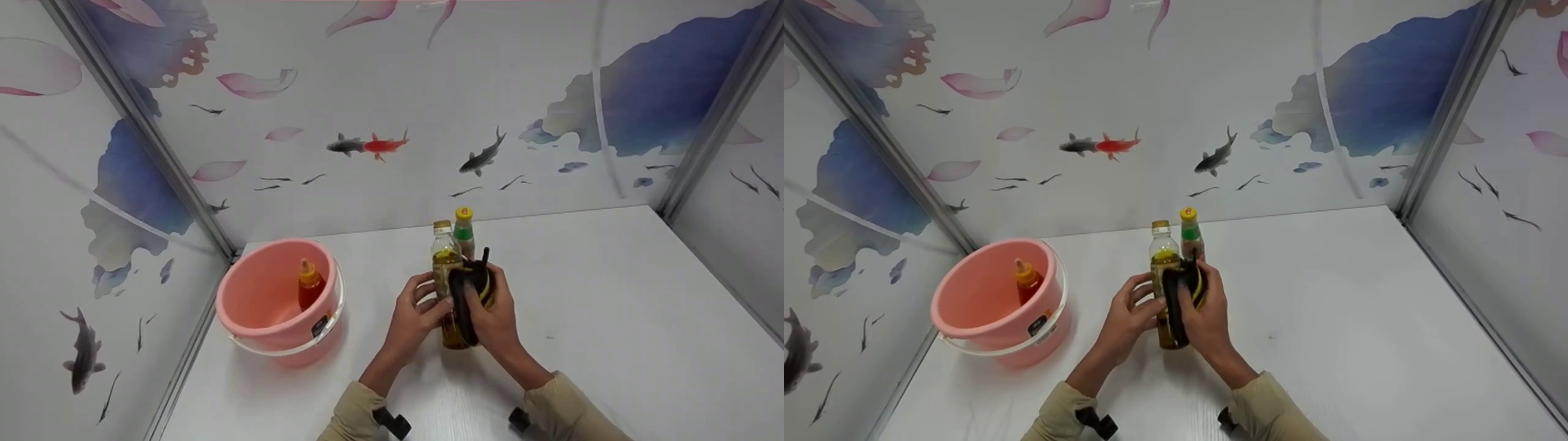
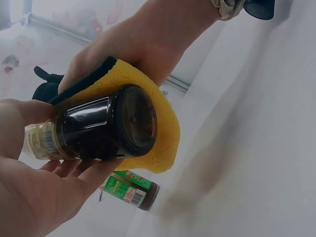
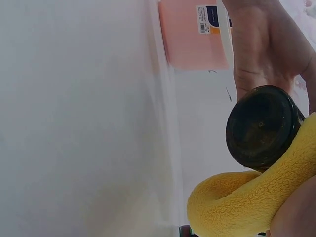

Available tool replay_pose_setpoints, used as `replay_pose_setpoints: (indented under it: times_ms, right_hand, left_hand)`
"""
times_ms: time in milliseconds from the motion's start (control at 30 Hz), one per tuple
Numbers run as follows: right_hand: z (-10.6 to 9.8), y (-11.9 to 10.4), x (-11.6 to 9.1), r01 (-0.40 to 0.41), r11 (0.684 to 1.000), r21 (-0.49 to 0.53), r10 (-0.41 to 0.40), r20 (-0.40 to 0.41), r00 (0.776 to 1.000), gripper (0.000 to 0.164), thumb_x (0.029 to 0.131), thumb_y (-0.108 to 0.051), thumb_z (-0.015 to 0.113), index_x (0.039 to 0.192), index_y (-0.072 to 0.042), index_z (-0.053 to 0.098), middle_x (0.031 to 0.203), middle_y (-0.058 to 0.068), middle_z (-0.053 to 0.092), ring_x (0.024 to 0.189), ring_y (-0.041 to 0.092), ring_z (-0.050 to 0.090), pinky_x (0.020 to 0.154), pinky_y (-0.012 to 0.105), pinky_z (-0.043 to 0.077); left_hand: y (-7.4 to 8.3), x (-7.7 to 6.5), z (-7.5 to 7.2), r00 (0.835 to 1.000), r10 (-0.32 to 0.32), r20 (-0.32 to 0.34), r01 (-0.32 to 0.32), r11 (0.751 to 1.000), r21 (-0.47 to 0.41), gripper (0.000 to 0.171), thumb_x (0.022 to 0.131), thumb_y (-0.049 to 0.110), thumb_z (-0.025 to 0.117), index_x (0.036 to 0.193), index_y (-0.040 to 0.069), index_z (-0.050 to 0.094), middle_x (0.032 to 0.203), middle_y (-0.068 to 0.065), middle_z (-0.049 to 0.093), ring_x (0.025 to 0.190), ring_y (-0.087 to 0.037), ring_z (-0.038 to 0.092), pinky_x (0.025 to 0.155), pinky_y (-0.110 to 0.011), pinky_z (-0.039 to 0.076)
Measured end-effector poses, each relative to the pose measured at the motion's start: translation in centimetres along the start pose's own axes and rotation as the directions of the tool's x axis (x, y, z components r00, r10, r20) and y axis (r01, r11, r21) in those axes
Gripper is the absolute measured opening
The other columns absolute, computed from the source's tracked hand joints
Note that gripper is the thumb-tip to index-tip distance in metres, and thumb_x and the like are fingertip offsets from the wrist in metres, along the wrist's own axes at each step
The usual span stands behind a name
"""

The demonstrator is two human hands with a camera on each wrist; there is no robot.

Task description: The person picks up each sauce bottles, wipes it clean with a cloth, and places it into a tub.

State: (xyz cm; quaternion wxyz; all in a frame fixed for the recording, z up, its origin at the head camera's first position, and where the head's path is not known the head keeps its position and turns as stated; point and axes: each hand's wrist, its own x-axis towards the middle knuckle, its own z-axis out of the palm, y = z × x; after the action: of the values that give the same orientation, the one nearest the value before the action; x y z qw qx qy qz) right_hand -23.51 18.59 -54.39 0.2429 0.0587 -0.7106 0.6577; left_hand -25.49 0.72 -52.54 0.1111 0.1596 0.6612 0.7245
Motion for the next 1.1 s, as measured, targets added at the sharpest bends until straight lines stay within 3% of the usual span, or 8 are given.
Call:
replay_pose_setpoints:
  times_ms: [200, 600, 1100]
  right_hand:
    - [-0.11, -0.22, 0.11, -0.012, 0.999, -0.043, 0.012, -0.004, 1.000, 0.043, 0.109, -0.019, 0.067, 0.149, -0.013, 0.053, 0.137, 0.003, 0.064, 0.117, 0.018, 0.065, 0.092, 0.024, 0.057]
    - [-0.36, -0.16, 0.25, -0.003, 1.000, -0.018, 0.003, 0.002, 1.000, 0.044, 0.109, -0.018, 0.068, 0.149, -0.015, 0.053, 0.135, 0.003, 0.065, 0.114, 0.021, 0.066, 0.090, 0.025, 0.059]
    - [-0.02, -0.15, 0.02, -0.008, 0.999, -0.051, 0.009, 0.027, 1.000, 0.046, 0.107, -0.020, 0.070, 0.150, -0.020, 0.055, 0.135, 0.001, 0.067, 0.113, 0.020, 0.066, 0.090, 0.027, 0.058]
  left_hand:
    - [-0.09, -0.20, 0.39, 1.000, 0.015, -0.016, -0.013, 0.992, 0.122, 0.070, 0.093, 0.036, 0.088, 0.151, 0.025, 0.050, 0.145, -0.001, 0.067, 0.133, -0.022, 0.065, 0.107, -0.047, 0.060]
    - [-0.06, -0.12, 0.61, 1.000, 0.016, -0.025, -0.016, 0.999, 0.029, 0.066, 0.092, 0.027, 0.088, 0.149, 0.022, 0.056, 0.141, -0.010, 0.064, 0.127, -0.024, 0.067, 0.099, -0.043, 0.063]
    - [0.23, 0.20, 0.10, 0.993, 0.023, -0.114, -0.030, 0.998, -0.059, 0.069, 0.094, 0.021, 0.086, 0.155, 0.014, 0.053, 0.146, -0.014, 0.063, 0.131, -0.027, 0.067, 0.101, -0.044, 0.063]
